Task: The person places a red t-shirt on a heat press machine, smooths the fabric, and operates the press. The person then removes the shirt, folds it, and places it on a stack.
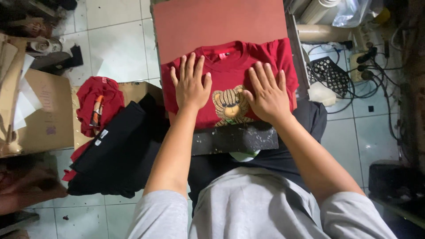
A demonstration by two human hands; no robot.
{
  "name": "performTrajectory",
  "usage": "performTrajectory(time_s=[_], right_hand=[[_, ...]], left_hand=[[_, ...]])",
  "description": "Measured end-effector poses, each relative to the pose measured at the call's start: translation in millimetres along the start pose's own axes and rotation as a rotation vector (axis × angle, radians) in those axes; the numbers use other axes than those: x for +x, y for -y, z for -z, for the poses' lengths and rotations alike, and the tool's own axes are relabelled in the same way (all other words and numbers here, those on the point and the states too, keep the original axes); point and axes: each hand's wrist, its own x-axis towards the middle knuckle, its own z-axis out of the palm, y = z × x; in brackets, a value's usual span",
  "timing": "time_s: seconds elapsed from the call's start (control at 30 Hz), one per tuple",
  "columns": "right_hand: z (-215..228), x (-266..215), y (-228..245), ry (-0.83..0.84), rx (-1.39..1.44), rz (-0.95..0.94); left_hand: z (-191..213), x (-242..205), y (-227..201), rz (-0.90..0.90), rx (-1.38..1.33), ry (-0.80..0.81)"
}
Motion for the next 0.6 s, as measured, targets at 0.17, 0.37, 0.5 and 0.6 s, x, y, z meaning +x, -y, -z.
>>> performTrajectory(time_s=[0.17,0.37,0.5,0.6], right_hand=[[-6,-45,14,-0.095,-0.060,0.107],[-26,-71,-2,-0.314,0.123,0.305],[-62,-75,-92,-0.542,0.036,0.047],[-47,-77,-94,-0.437,0.113,-0.082]], left_hand=[[-9,-16,1,-0.170,-0.048,-0.082],[37,-82,-7,-0.252,-0.082,0.074],[39,-118,41,-0.208,-0.027,-0.143],[52,-143,59,0.151,0.089,-0.063]])
